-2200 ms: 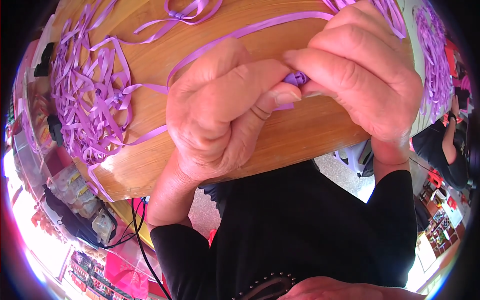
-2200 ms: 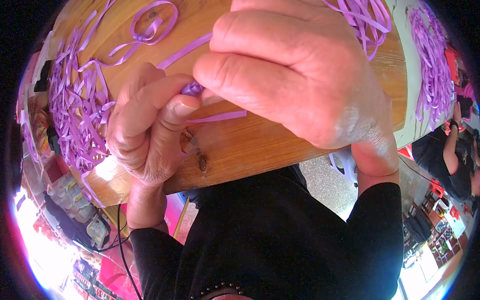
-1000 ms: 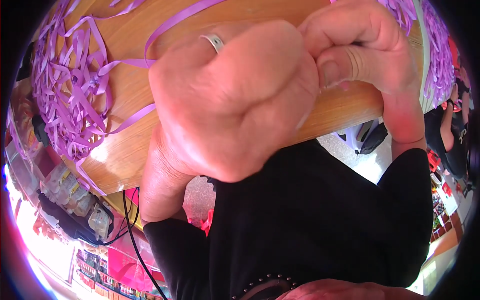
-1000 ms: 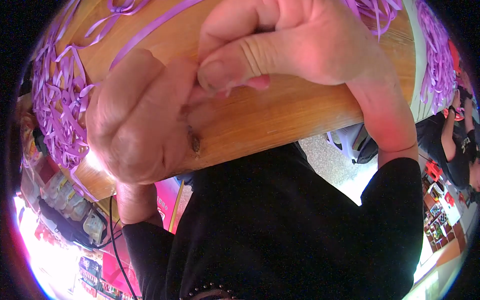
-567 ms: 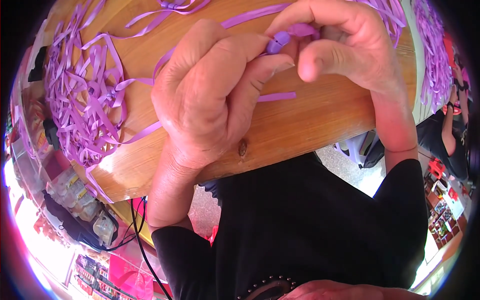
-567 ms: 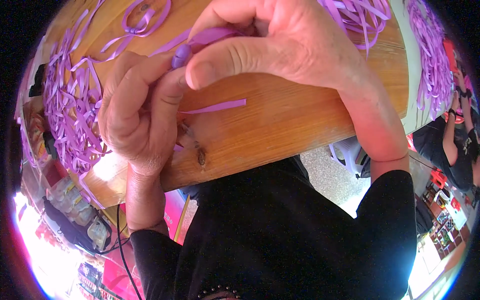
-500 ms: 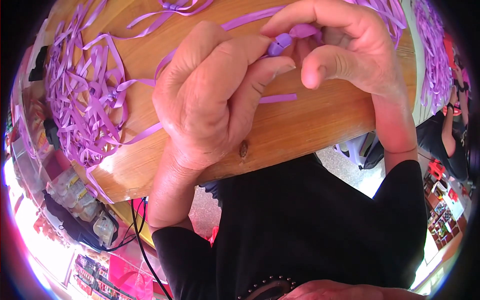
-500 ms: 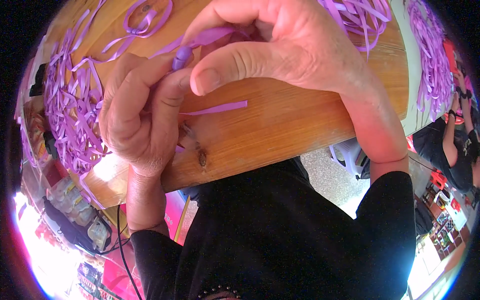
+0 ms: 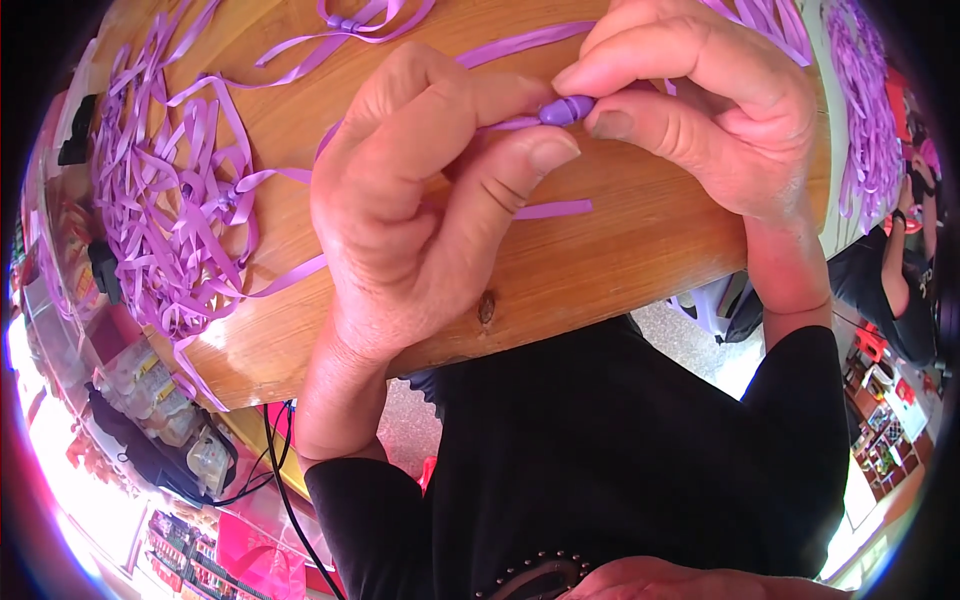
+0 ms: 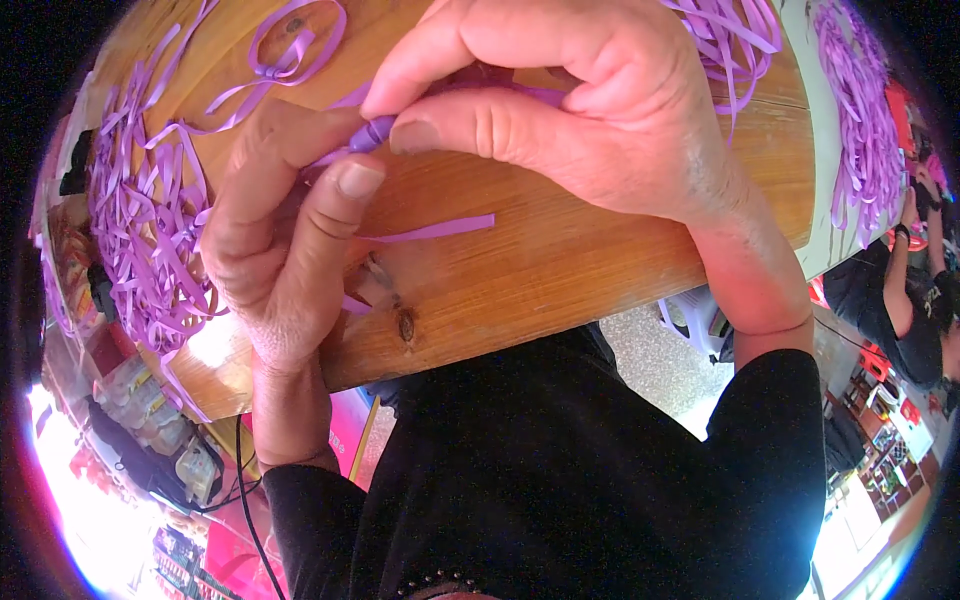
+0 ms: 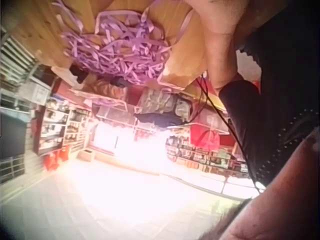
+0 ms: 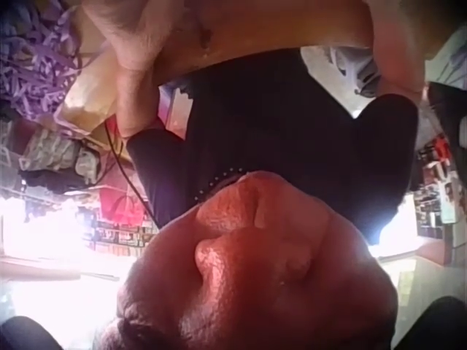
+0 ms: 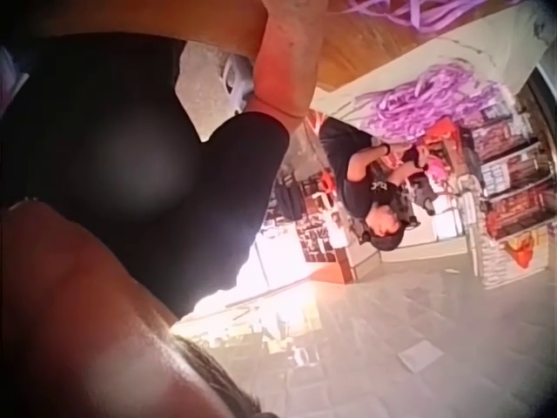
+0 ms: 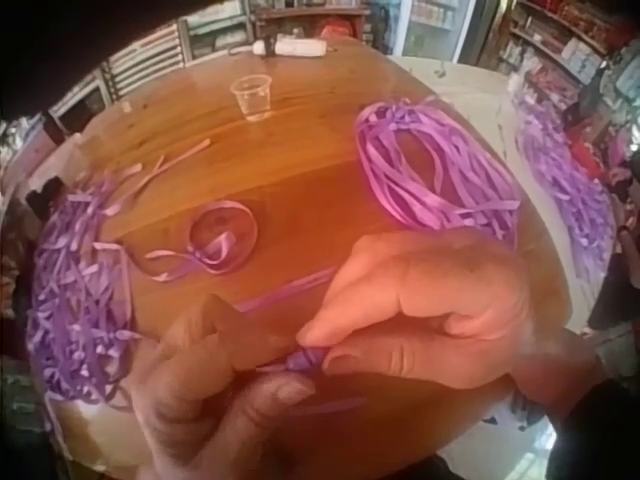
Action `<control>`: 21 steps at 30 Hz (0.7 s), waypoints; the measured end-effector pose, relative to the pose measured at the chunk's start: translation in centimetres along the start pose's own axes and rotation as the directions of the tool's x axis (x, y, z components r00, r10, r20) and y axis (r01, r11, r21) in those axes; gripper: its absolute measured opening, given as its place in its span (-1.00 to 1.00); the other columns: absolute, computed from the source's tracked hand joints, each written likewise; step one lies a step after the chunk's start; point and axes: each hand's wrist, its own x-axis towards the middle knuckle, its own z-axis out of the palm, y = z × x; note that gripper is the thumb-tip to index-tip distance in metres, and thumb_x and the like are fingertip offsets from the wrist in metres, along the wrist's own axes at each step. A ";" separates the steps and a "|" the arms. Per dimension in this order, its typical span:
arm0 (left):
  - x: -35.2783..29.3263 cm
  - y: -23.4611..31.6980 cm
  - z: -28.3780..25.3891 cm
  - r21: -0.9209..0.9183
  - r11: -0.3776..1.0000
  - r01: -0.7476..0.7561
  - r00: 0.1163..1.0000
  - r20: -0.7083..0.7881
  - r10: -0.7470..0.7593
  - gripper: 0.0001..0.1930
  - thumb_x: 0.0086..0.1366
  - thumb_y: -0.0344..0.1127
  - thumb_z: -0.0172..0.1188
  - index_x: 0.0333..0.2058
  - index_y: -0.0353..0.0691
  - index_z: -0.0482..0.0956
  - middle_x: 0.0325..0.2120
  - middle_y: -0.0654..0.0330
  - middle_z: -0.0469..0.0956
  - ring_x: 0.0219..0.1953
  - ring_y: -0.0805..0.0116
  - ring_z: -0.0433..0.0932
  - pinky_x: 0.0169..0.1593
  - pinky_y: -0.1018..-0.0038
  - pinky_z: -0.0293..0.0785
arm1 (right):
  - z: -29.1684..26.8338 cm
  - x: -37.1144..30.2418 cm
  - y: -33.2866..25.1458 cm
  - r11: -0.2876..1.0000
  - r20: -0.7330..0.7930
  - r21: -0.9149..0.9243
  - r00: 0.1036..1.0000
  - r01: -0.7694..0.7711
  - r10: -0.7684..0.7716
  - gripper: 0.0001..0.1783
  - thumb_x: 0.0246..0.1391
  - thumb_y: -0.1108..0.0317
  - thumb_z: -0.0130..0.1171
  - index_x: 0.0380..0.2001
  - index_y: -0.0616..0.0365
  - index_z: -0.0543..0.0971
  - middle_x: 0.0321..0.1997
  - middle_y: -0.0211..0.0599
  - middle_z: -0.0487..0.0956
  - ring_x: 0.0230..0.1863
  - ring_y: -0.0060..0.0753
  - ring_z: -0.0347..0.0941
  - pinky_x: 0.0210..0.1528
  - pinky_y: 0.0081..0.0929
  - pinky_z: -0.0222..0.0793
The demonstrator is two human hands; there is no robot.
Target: The person ties knots in purple ribbons by hand, working through them one at a time. They pick up a ribbon from the table, loop it to form a knot, and pull it tight before setting it aside.
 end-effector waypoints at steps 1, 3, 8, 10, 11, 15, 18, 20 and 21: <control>0.0 -0.1 0.0 0.001 1.000 -0.001 1.000 -0.001 0.001 -0.82 0.14 -0.53 0.21 -0.23 -0.36 0.55 -0.37 0.24 0.47 -0.32 0.53 0.37 -0.23 0.67 0.26 | 0.3 -0.1 0.4 1.000 0.000 -0.001 1.000 0.001 -0.001 -0.74 -0.10 0.59 0.28 -0.25 0.26 0.58 -0.33 -0.19 0.57 -0.36 -0.33 0.53 -0.37 -0.58 0.42; 0.2 -0.2 0.1 -0.150 0.988 0.025 1.000 0.017 -0.023 -0.84 0.21 -0.48 0.15 -0.23 -0.36 0.55 -0.35 0.24 0.49 -0.31 0.53 0.38 -0.18 0.67 0.25 | 1.1 -0.5 1.4 0.978 -0.138 0.009 0.969 0.210 -0.207 -0.74 -0.12 0.60 0.29 -0.26 0.24 0.59 -0.34 -0.20 0.56 -0.37 -0.35 0.52 -0.39 -0.58 0.41; 0.1 0.0 -0.1 -0.176 0.980 0.095 0.995 0.022 -0.093 -0.85 0.23 -0.48 0.13 -0.22 -0.36 0.56 -0.34 0.26 0.51 -0.30 0.56 0.38 -0.17 0.68 0.25 | 0.2 0.0 0.1 0.999 -0.104 0.039 0.994 0.015 -0.011 -0.74 -0.12 0.58 0.30 -0.27 0.24 0.59 -0.37 -0.21 0.56 -0.41 -0.37 0.52 -0.42 -0.60 0.38; 0.0 0.0 -0.2 -0.184 0.975 0.125 0.992 0.022 -0.123 -0.85 0.22 -0.49 0.14 -0.22 -0.35 0.56 -0.34 0.27 0.51 -0.30 0.57 0.38 -0.17 0.69 0.25 | -0.2 0.4 -0.7 0.995 -0.081 0.054 0.993 -0.079 0.083 -0.73 -0.13 0.57 0.31 -0.27 0.24 0.59 -0.38 -0.22 0.56 -0.42 -0.37 0.51 -0.43 -0.60 0.37; 0.1 -0.2 0.0 -0.211 0.972 0.101 0.995 0.017 -0.100 -0.85 0.21 -0.50 0.14 -0.23 -0.36 0.56 -0.35 0.27 0.51 -0.30 0.57 0.39 -0.17 0.69 0.25 | -0.3 0.5 -0.9 0.990 -0.069 0.058 0.988 -0.131 0.135 -0.73 -0.13 0.57 0.31 -0.27 0.24 0.59 -0.39 -0.22 0.55 -0.43 -0.38 0.51 -0.44 -0.60 0.37; 0.1 -0.3 0.1 -0.274 0.953 0.127 0.991 -0.006 -0.133 -0.84 0.19 -0.53 0.16 -0.23 -0.37 0.55 -0.36 0.27 0.51 -0.30 0.57 0.39 -0.18 0.69 0.26 | 0.1 0.2 -0.5 0.998 -0.085 -0.068 0.996 -0.013 0.007 -0.74 -0.14 0.54 0.33 -0.28 0.24 0.59 -0.41 -0.23 0.55 -0.46 -0.38 0.51 -0.46 -0.61 0.36; 0.0 -0.5 0.2 -0.311 0.942 0.129 0.990 -0.009 -0.138 -0.83 0.19 -0.54 0.16 -0.22 -0.36 0.55 -0.35 0.28 0.51 -0.28 0.57 0.41 -0.16 0.69 0.27 | 0.4 -0.2 0.0 0.936 -0.084 -0.264 0.962 0.231 -0.261 -0.76 -0.14 0.51 0.34 -0.31 0.24 0.60 -0.43 -0.23 0.56 -0.49 -0.39 0.51 -0.48 -0.61 0.35; 0.0 -0.1 0.2 -0.319 0.933 0.166 0.985 0.011 -0.171 -0.83 0.19 -0.54 0.16 -0.21 -0.36 0.55 -0.34 0.27 0.51 -0.27 0.56 0.41 -0.14 0.69 0.28 | 0.4 -0.1 0.0 0.953 -0.087 -0.237 0.973 0.188 -0.213 -0.76 -0.13 0.51 0.33 -0.30 0.24 0.60 -0.42 -0.23 0.56 -0.48 -0.39 0.51 -0.47 -0.61 0.36; 0.0 0.0 0.2 -0.325 0.924 0.202 0.979 0.029 -0.204 -0.82 0.19 -0.55 0.16 -0.20 -0.35 0.55 -0.33 0.27 0.51 -0.27 0.55 0.42 -0.13 0.68 0.29 | 0.3 -0.1 -0.1 0.967 -0.089 -0.208 0.982 0.145 -0.166 -0.76 -0.13 0.52 0.32 -0.30 0.24 0.60 -0.41 -0.22 0.56 -0.47 -0.39 0.51 -0.46 -0.61 0.36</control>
